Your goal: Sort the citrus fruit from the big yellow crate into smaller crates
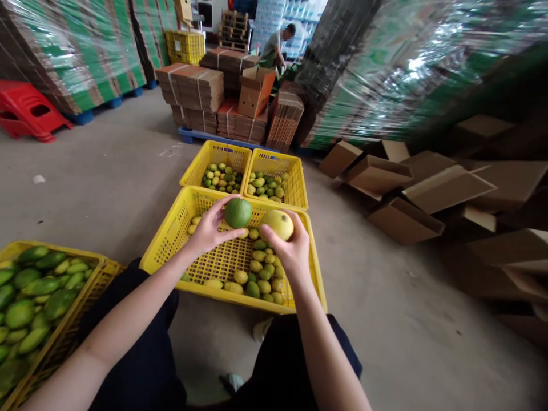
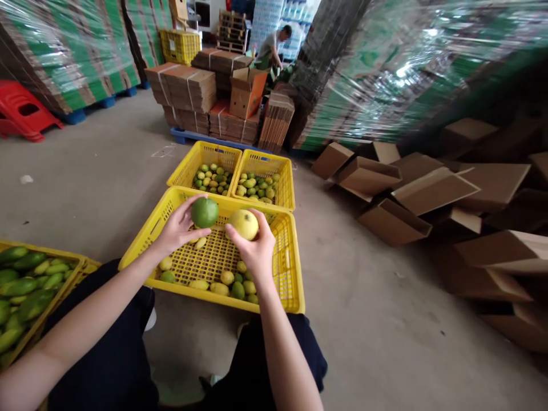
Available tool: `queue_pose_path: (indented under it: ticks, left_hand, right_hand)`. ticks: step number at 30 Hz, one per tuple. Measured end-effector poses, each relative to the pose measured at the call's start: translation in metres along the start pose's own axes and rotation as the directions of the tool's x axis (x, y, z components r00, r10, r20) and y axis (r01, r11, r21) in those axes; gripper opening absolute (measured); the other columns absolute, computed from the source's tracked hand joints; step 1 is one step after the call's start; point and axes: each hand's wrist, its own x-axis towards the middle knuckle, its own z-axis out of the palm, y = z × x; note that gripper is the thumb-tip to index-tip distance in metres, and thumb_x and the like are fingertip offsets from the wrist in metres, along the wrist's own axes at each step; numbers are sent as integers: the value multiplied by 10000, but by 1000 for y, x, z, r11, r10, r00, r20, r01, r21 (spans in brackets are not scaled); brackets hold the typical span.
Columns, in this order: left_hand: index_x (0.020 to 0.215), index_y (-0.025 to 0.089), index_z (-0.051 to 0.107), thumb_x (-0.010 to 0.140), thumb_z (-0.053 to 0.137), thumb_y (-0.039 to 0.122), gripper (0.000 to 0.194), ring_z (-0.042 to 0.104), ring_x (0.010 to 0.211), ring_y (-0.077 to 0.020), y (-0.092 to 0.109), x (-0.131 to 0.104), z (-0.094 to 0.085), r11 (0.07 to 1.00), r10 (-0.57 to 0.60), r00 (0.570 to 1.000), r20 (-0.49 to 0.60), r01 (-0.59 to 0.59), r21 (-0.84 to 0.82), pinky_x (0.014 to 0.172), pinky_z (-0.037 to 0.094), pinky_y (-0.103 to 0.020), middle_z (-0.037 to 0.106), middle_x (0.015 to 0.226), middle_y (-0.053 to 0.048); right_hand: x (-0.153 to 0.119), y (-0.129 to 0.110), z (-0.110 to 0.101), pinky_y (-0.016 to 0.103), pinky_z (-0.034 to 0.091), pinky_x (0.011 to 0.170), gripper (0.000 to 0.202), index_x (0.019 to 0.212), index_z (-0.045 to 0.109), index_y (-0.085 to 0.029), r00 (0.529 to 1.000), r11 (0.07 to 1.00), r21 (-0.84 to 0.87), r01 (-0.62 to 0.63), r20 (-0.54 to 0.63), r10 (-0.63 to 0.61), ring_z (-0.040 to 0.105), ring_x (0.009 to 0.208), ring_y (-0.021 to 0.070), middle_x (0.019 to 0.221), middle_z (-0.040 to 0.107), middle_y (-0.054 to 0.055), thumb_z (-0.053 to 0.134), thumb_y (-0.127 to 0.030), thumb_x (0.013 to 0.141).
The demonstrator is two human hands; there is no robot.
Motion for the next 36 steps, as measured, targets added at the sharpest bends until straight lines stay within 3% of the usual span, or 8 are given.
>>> queue_pose_path:
  ticks: [5, 9, 14, 25, 28, 31, 33, 36]
  left_hand:
    - [1335, 268, 572, 811, 772, 194, 565, 602, 1225, -263, 4, -7, 3, 917, 273, 962, 23, -268, 294, 1015, 545, -444, 618, 1306, -103]
    - [1372, 277, 536, 836, 674, 43, 601, 598, 1229, -233, 6, -10, 3, 750, 519, 854, 45, -480, 456, 1030, 540, -444, 620, 1286, -87]
    - [1378, 258, 516, 831, 657, 7, 618, 611, 1209, -219, 8, -10, 3, 673, 585, 808, 67, -530, 516, 1013, 554, -419, 621, 1276, -93]
    - [1351, 284, 509, 850, 658, 45, 575, 613, 1207, -224, 5, -10, 4, 681, 580, 812, 63, -525, 510, 995, 558, -432, 611, 1284, -82]
    - [1321, 257, 512, 789, 777, 173, 600, 629, 1170, -257, 10, -13, 4, 786, 471, 882, 14, -427, 446, 955, 566, -420, 622, 1253, -98]
    - [1269, 227, 515, 708, 858, 364, 672, 680, 987, -231, 19, -14, 6, 961, 111, 993, -38, -98, 259, 807, 592, -341, 649, 1142, -94]
    - [1203, 214, 543, 741, 805, 501, 603, 674, 775, -165, 21, -12, 8, 980, -181, 983, 26, 179, 82, 646, 568, -270, 667, 990, -58]
    - [994, 168, 609, 802, 608, 722, 587, 549, 511, -96, 19, -8, 9, 878, -452, 879, 152, 468, -96, 435, 422, -207, 633, 733, -21]
  right_hand:
    - [-10, -3, 0, 473, 590, 850, 473, 1104, 637, -251, 897, 830, -381, 407, -6, -442, 668, 954, 259, 1041, 665, 71, 826, -437, 713]
    - [-15, -3, -2, 484, 601, 853, 501, 1215, 590, -276, 793, 688, -474, 550, 39, -608, 665, 993, 271, 1102, 630, 84, 795, -415, 780]
    - [-14, -1, -3, 499, 601, 862, 542, 1277, 542, -284, 738, 616, -504, 605, 67, -671, 658, 1012, 282, 1131, 617, 95, 784, -382, 803]
    - [-14, 0, -2, 488, 583, 893, 504, 1218, 550, -262, 765, 664, -465, 586, 50, -642, 651, 1041, 274, 1132, 640, 94, 784, -386, 789]
    - [-13, -4, -2, 481, 582, 891, 536, 1118, 589, -252, 868, 808, -353, 471, 23, -496, 661, 1006, 276, 1079, 669, 72, 841, -459, 693]
    - [-10, -7, 1, 403, 615, 676, 501, 986, 613, -248, 991, 993, -38, 112, 74, -109, 679, 773, 236, 908, 696, 37, 830, -553, 654]
    - [-6, -6, 5, 326, 538, 437, 478, 905, 616, -234, 953, 948, 192, -254, 215, 212, 621, 547, 194, 730, 673, 23, 741, -648, 700]
    - [-2, -2, 10, 263, 359, 263, 557, 841, 641, -197, 765, 721, 304, -622, 432, 478, 503, 358, 158, 541, 614, 21, 600, -743, 736]
